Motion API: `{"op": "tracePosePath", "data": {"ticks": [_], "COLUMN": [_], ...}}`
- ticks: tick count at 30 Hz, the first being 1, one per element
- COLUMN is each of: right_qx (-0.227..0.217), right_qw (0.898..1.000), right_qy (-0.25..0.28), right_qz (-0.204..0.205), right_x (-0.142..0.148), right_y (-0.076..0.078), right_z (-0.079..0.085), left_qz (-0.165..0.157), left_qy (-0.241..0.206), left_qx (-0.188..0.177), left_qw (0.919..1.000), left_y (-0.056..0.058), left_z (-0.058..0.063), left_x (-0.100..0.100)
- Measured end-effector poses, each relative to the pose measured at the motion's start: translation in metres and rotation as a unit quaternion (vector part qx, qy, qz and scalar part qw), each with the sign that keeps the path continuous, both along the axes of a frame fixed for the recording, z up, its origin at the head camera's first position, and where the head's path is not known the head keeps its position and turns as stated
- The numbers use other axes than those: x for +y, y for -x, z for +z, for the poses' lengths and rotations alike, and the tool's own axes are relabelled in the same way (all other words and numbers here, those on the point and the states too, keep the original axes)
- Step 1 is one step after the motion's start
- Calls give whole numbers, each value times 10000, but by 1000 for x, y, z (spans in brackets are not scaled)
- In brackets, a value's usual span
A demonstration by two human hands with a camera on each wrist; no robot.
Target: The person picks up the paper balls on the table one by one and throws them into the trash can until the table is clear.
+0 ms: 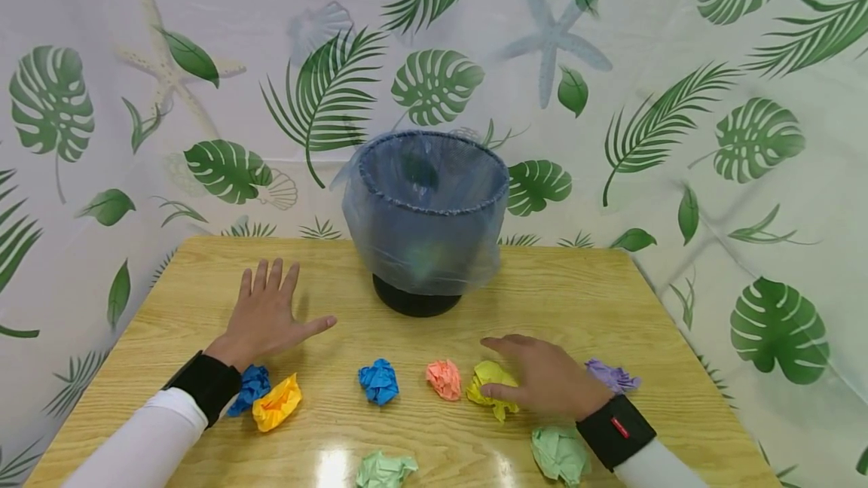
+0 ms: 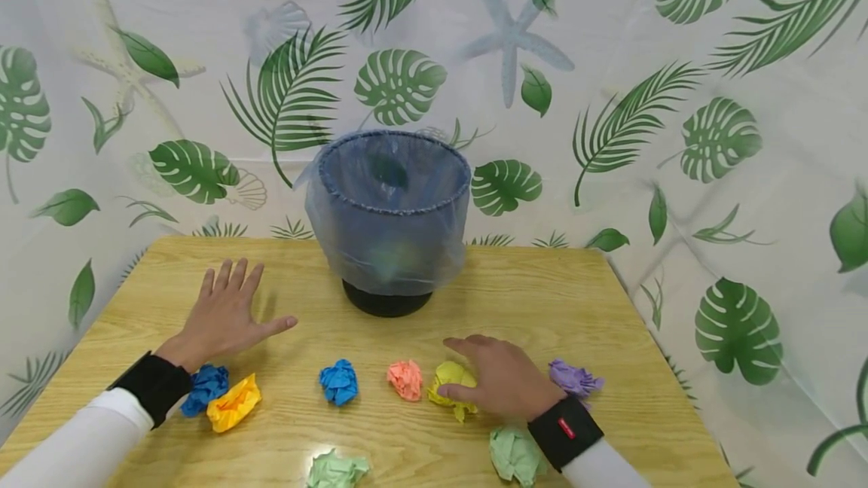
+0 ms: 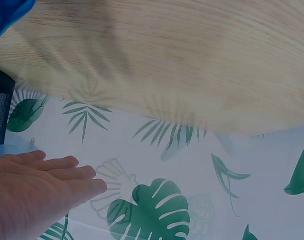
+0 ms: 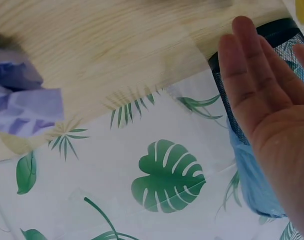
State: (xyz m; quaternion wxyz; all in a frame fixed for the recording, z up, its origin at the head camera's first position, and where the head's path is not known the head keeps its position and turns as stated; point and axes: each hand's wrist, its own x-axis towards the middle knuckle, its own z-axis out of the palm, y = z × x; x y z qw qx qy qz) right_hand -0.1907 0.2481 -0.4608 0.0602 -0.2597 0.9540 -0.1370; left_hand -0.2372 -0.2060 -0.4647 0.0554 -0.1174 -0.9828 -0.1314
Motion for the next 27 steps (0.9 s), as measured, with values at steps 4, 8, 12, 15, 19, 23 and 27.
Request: {"op": "tracePosePath", "data": {"ticks": [4, 8, 12, 15, 19, 23, 27], "right_qx": [-122, -223, -178, -162, -186, -60, 379], "right_qw": [9995, 9982, 9963, 9955, 9951, 9962, 9961], "right_qy": [-102, -192, -260, -171, -24, -6, -13], "right_qz": [266, 531, 797, 916, 966, 866, 791], "right_x": [-5, -5, -5, -7, -7, -6, -4], "right_y": [-3, -4, -4, -4, -3, -1, 1], "right_z": [1, -2, -5, -5, -5, -2, 5], "left_qz": [-3, -5, -12, -16, -16, -3, 21], "left_qy": [-31, -21, 12, 34, 30, 11, 6], "left_qx": [-11, -18, -16, 1, 11, 7, 3], "left_qw": [10000, 10000, 10000, 10000, 10000, 10000, 10000], "left_y": [-1, 0, 1, 1, 2, 3, 3], "left_z": [1, 1, 1, 0, 0, 0, 0], "left_x": [1, 0, 1, 0, 0, 0, 1]}}
